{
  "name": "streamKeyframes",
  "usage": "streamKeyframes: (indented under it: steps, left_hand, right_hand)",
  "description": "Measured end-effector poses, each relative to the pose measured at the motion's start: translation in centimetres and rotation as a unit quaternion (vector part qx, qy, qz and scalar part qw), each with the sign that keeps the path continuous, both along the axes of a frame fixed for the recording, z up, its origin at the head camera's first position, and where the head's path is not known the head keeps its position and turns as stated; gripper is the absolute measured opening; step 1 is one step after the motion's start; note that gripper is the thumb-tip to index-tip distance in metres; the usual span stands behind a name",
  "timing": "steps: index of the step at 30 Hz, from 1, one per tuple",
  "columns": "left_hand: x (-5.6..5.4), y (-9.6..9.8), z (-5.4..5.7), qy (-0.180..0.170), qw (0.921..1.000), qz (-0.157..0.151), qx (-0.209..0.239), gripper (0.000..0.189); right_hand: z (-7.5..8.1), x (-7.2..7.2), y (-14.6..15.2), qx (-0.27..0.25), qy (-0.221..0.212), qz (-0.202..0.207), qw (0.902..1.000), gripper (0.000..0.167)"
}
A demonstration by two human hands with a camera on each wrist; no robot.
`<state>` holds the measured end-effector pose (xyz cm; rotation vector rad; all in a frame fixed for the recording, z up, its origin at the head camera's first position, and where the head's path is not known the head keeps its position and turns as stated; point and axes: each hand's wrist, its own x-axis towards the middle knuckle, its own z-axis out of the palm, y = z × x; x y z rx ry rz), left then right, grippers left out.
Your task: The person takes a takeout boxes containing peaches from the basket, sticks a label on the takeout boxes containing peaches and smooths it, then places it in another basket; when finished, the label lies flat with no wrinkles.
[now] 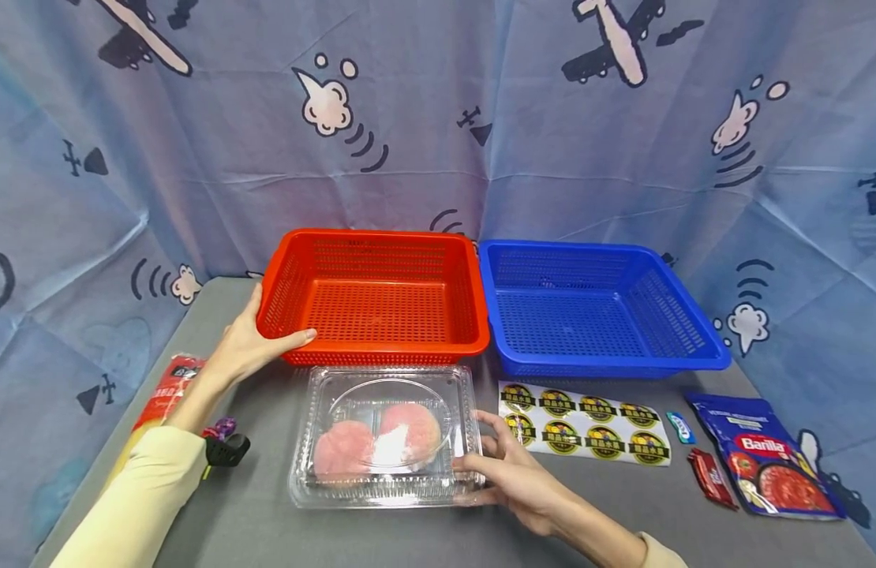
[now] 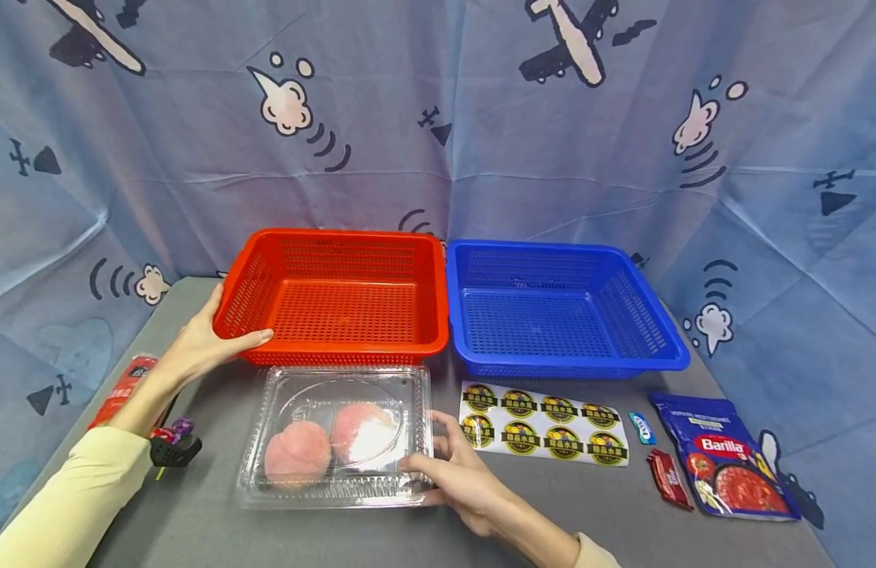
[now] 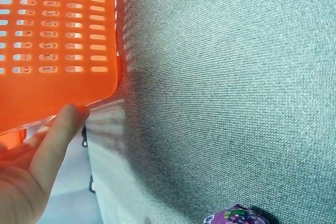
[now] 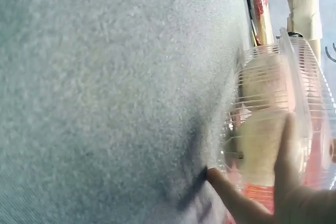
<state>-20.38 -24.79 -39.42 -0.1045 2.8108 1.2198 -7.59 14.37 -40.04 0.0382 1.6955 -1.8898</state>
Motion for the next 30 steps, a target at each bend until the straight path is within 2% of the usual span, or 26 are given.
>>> streamKeyframes:
  steps: [6,12,19,26,30]
  left_hand:
    - [0.0,0.0,0.0,0.000,1.0000,-0.001,0.004,0.132]
    - [0.0,0.1,0.1,0.002,1.0000,-0.002,0.002,0.130]
    - [0.0,0.1,0.0,0.020,0.9998,-0.003,0.002,0.125]
    - [0.1,0.2,0.2,0.015,0.9992,0.002,-0.037,0.130]
    - [0.5,0.0,0.5,0.046,0.9971,0.004,-0.060,0.128]
  right_hand:
    - [-0.3,0.2,0.1,0.035,0.035,0.009,0.9987,0.084]
    - [-0.3,-0.1,0.4,0.044,0.040,0.023,0.9980,0.087]
    - [-0.3,-0.2,0.8,0.075,0.047,0.034,0.9955,0.090]
    - [0.0,-0.6,1.8,0.093,0.071,0.055,0.9916,0.085]
    - [0.4,-1.1,2.8,0.138,0.118,0.038,0.9826,0.078]
